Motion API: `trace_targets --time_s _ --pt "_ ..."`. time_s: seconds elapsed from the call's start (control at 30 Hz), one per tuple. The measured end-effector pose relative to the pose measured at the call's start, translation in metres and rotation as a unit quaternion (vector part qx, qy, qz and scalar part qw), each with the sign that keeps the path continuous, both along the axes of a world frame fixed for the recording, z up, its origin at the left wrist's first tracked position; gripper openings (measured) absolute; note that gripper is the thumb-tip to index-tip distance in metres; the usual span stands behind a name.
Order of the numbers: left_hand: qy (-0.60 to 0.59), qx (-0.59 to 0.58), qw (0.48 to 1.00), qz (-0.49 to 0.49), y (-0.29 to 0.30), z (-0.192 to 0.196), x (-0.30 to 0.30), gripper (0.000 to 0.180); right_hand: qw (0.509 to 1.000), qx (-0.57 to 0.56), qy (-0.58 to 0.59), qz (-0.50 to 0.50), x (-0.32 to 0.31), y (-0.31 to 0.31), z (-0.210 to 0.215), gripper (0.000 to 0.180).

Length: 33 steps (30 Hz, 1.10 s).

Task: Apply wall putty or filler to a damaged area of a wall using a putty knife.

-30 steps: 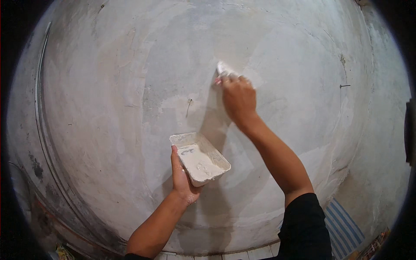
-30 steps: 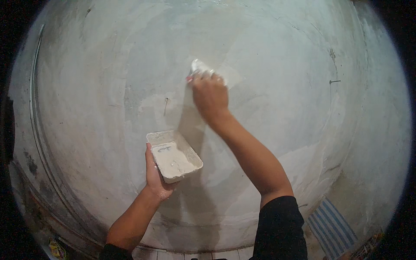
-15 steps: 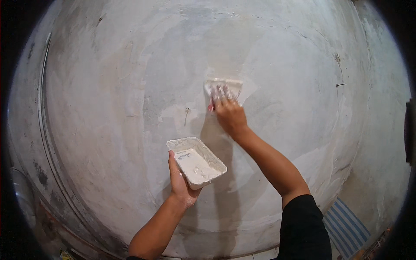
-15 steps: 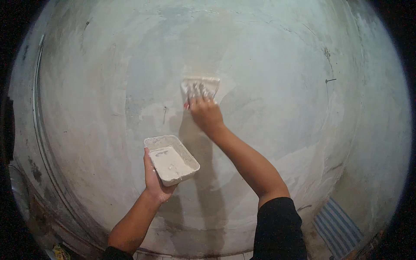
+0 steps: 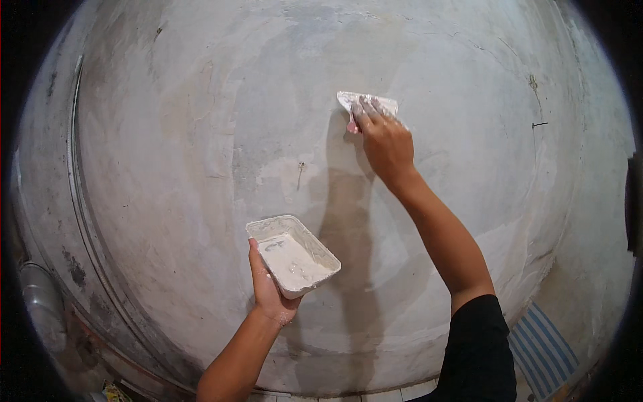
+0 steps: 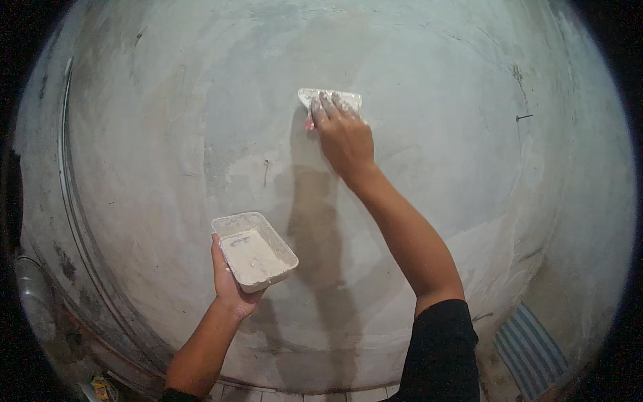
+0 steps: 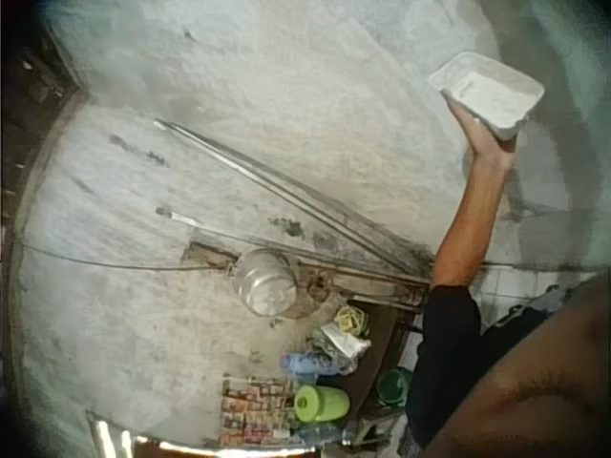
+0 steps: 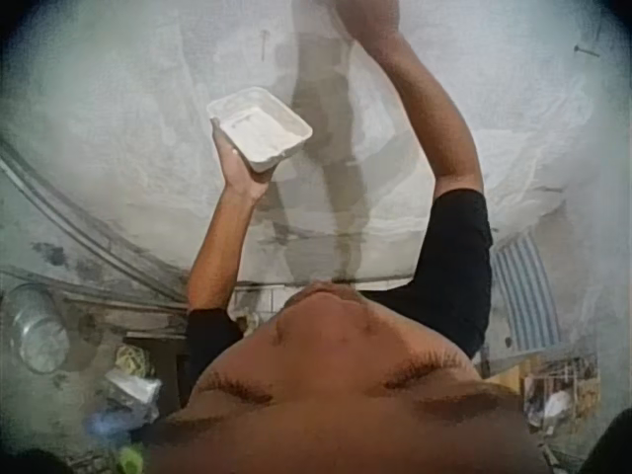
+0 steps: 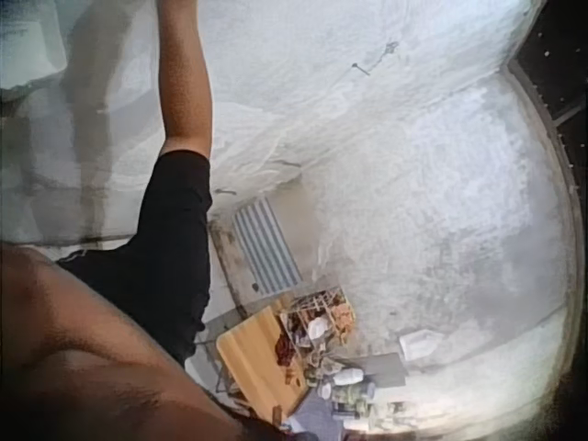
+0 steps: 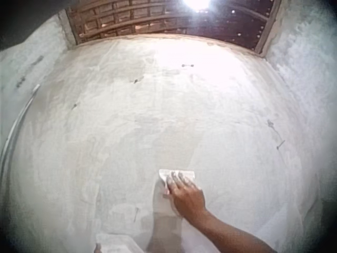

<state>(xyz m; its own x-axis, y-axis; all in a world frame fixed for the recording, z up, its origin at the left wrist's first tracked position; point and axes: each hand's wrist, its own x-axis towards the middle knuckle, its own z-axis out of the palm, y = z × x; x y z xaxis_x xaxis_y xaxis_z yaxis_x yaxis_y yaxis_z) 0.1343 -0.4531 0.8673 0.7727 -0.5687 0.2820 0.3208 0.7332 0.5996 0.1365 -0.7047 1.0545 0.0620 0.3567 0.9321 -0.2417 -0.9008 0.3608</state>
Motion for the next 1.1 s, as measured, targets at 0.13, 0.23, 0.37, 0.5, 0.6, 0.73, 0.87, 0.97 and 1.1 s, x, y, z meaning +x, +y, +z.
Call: trace_targets --time_s 0.13,0.23,0.37,0.5,0.6,0.73,0.87,0.97,1.1 --pt "-0.003 0.008 1.000 0.009 -0.002 -0.004 0.004 0.081 0.999 -0.026 0.036 -0.028 0.011 0.002 -0.014 0.036" --pt "0.011 0.003 1.000 0.008 0.002 -0.007 0.006 0.079 0.993 -0.086 0.067 -0.045 0.013 0.007 -0.072 0.039" --pt "0.002 0.024 1.000 0.006 0.005 -0.007 0.008 0.084 0.987 -0.066 0.145 -0.023 -0.011 0.014 -0.108 0.041" --pt "0.005 0.054 0.998 0.012 0.002 -0.005 0.008 0.089 0.996 -0.050 0.080 -0.008 -0.018 0.017 -0.062 0.040" --pt "-0.014 0.032 0.999 -0.017 0.002 -0.009 0.010 0.089 0.999 -0.053 -0.006 0.003 0.000 0.023 -0.029 0.041" --pt "-0.029 0.026 0.999 -0.033 0.001 -0.012 0.010 0.088 0.998 -0.038 0.030 -0.028 0.040 0.016 -0.054 0.042" --pt "-0.009 0.024 1.000 -0.012 0.002 -0.017 0.013 0.086 0.988 -0.070 0.129 -0.052 0.026 0.024 -0.125 0.044" --pt "-0.012 0.022 1.000 0.005 0.006 -0.012 0.009 0.086 0.982 -0.043 0.182 -0.024 0.000 0.026 -0.133 0.045" --pt "-0.015 0.029 0.999 0.014 0.005 -0.005 0.004 0.086 0.995 -0.038 0.094 -0.008 -0.025 0.013 -0.079 0.042"
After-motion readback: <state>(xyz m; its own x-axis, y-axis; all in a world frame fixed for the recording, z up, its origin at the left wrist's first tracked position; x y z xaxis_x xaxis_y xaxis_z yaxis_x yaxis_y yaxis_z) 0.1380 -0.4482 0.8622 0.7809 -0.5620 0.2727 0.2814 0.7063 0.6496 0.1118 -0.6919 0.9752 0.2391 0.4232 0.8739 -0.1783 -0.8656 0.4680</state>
